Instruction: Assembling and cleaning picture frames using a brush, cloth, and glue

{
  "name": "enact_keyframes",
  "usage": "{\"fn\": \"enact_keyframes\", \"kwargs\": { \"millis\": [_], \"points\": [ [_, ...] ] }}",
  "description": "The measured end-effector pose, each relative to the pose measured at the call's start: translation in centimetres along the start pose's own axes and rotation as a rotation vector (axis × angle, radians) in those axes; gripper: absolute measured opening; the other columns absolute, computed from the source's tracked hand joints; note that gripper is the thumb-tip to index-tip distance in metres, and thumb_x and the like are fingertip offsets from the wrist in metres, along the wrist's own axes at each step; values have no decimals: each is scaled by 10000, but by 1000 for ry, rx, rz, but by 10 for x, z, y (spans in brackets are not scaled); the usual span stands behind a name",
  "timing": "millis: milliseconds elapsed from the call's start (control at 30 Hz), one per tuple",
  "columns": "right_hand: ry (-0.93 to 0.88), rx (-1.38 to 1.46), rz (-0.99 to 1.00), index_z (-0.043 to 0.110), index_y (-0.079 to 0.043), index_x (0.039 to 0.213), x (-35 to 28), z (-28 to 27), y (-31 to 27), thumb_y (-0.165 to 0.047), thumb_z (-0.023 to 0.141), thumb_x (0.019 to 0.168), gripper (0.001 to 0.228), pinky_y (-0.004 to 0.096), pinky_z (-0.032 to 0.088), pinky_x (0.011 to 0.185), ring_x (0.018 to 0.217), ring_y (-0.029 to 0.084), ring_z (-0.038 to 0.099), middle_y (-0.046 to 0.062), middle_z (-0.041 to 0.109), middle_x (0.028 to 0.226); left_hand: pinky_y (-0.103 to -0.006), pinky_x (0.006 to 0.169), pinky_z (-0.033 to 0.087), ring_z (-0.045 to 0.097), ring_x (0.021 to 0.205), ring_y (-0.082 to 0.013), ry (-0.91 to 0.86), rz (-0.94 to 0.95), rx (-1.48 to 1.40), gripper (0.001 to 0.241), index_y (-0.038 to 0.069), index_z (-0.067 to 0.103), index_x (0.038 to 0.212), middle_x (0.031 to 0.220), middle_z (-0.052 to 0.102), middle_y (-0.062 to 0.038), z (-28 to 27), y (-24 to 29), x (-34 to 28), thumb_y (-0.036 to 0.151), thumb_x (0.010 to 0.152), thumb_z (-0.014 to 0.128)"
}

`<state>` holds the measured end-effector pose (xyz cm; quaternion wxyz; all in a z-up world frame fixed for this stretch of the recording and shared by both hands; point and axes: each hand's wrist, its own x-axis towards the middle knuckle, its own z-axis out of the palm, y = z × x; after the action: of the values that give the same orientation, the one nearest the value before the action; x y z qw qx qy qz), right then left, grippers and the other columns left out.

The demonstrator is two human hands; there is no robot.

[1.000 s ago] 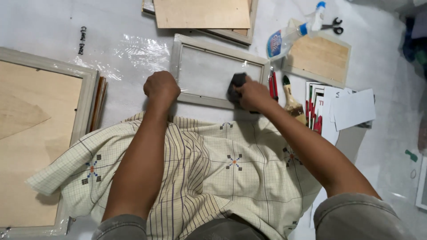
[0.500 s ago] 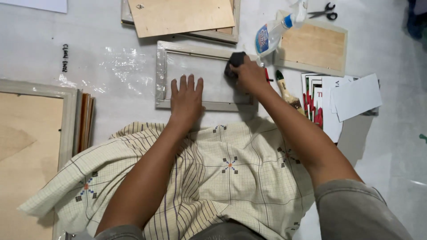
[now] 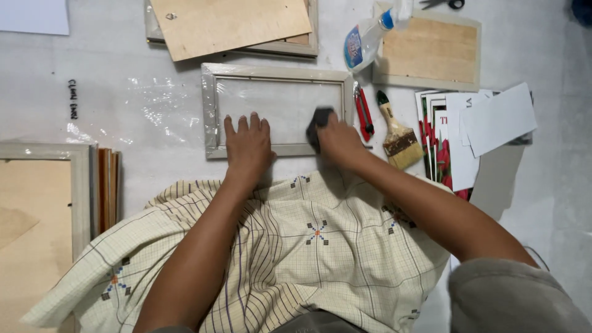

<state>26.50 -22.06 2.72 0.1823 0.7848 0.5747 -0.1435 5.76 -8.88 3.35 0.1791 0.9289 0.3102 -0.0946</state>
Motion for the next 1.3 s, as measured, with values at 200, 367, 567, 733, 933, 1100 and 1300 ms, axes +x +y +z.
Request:
{"fn": "enact_keyframes", "kwargs": {
  "millis": [200, 367, 567, 733, 933, 1100, 1300],
  "points": [
    [21, 147, 136, 727, 161, 1028, 54, -36, 29, -105, 669, 835, 334, 661, 572, 717, 850, 547, 705, 342, 505, 1175, -647, 1152, 160, 503, 1372, -407, 81, 24, -6, 838, 46, 569, 1441, 1484, 564, -204, 9, -3, 0, 396, 745, 878],
    [-6, 292, 156, 714, 131, 1068, 44, -27, 37, -144, 631, 844, 364, 634, 579, 797, 953, 561, 693, 355, 614, 1118, -659, 1142, 174, 498, 1372, -413, 106, 25, -17, 849, 42, 569, 1441, 1486, 561, -211, 21, -6, 2, 389, 734, 886],
    [-248, 209, 156, 680, 177, 1122, -25, -35, -10, -212, 629, 850, 476, 616, 564, 889, 1013, 538, 687, 371, 617, 1205, -669, 1136, 173, 472, 1388, -424, 60, 28, -43, 833, 34, 541, 1459, 1505, 533, -218, 19, -6, 4, 372, 770, 866],
    [-130, 216, 208, 586, 258, 1088, -3, -43, -9, -116, 649, 874, 435, 636, 568, 824, 932, 577, 694, 318, 521, 1143, -660, 1131, 186, 490, 1366, -424, 79, 31, -20, 822, 28, 558, 1444, 1480, 554, -221, 18, -4, 0, 376, 769, 872],
    [118, 287, 270, 763, 27, 1066, 76, -10, 61, -218, 715, 847, 332, 589, 577, 852, 990, 545, 679, 312, 581, 1122, -650, 1126, 210, 516, 1336, -419, 118, 35, 0, 804, 39, 583, 1413, 1451, 573, -213, 20, -5, 4, 370, 748, 890],
    [31, 181, 24, 771, 49, 1078, 42, -31, 48, -149, 618, 853, 337, 606, 570, 864, 996, 533, 690, 326, 732, 1022, -635, 1139, 210, 510, 1358, -397, 59, 5, 4, 795, 52, 571, 1437, 1480, 560, -194, 10, -3, -3, 390, 781, 869],
    [-238, 122, 24, 768, -36, 1208, -24, -27, 6, -192, 707, 841, 403, 576, 595, 883, 1023, 506, 707, 288, 628, 1262, -658, 1124, 219, 528, 1330, -421, 124, 13, -6, 665, 50, 590, 1410, 1449, 576, -204, 25, -3, 7, 299, 831, 802]
  ]
}}
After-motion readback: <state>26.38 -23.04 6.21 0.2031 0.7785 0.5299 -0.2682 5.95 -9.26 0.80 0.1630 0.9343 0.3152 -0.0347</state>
